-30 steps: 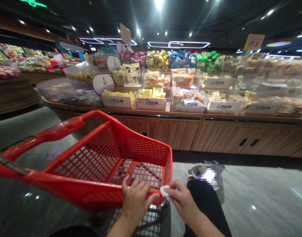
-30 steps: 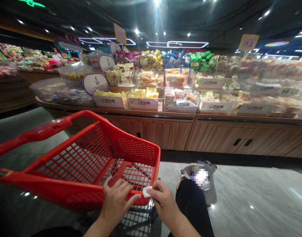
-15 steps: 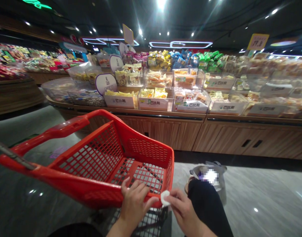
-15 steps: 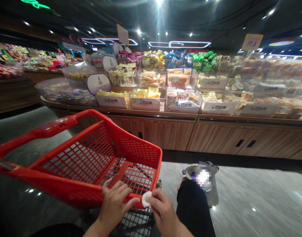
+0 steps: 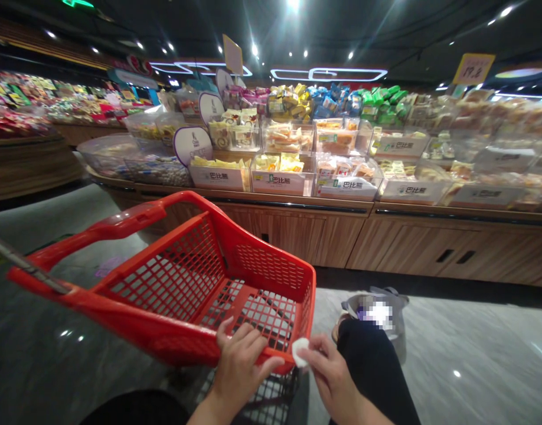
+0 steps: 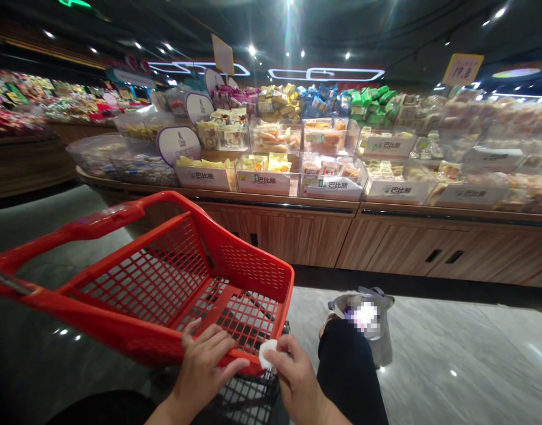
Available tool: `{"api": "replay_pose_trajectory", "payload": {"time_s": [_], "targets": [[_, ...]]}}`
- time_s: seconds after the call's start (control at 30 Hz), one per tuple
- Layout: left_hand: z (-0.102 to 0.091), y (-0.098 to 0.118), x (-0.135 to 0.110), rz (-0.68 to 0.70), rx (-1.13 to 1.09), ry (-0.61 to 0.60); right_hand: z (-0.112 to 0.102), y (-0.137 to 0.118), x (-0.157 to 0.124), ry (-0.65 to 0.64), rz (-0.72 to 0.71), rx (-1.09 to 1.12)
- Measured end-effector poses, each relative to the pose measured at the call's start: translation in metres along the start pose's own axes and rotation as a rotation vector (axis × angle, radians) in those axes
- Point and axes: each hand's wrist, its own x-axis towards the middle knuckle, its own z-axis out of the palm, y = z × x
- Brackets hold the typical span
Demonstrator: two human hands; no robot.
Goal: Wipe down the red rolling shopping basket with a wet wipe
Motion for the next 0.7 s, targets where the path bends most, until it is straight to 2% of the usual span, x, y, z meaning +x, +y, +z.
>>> {"api": "replay_pose_trajectory", "payload": {"time_s": [0.1, 0.23, 0.3, 0.37, 0.53, 0.6, 0.7], "targets": [[-0.003, 0.0, -0.005, -0.014, -0.038, -0.001, -0.002, 0.003, -0.004, -0.043, -0.054, -0.013], [-0.009, 0.0, -0.004, 0.017, -0.045, -0.009, -0.011, 0.034, 0.018, 0.115, -0.008, -0.126], [-0.011, 0.0, -0.003, 0.045, -0.041, 0.01, -0.011, 0.039, 0.024, 0.156, 0.001, -0.164], [-0.013, 0.0, -0.002, 0.068, -0.035, 0.025, -0.009, 0.03, 0.019, 0.112, -0.028, -0.155], [-0.017, 0.0, -0.006, 0.085, -0.037, 0.022, -0.002, -0.006, -0.013, -0.092, -0.158, -0.022], [-0.018, 0.001, -0.008, 0.094, -0.04, 0.017, -0.006, -0.002, -0.014, -0.096, -0.167, -0.024], [-0.02, 0.004, -0.009, 0.104, -0.037, 0.017, -0.016, 0.025, 0.001, 0.001, -0.122, -0.09]]}}
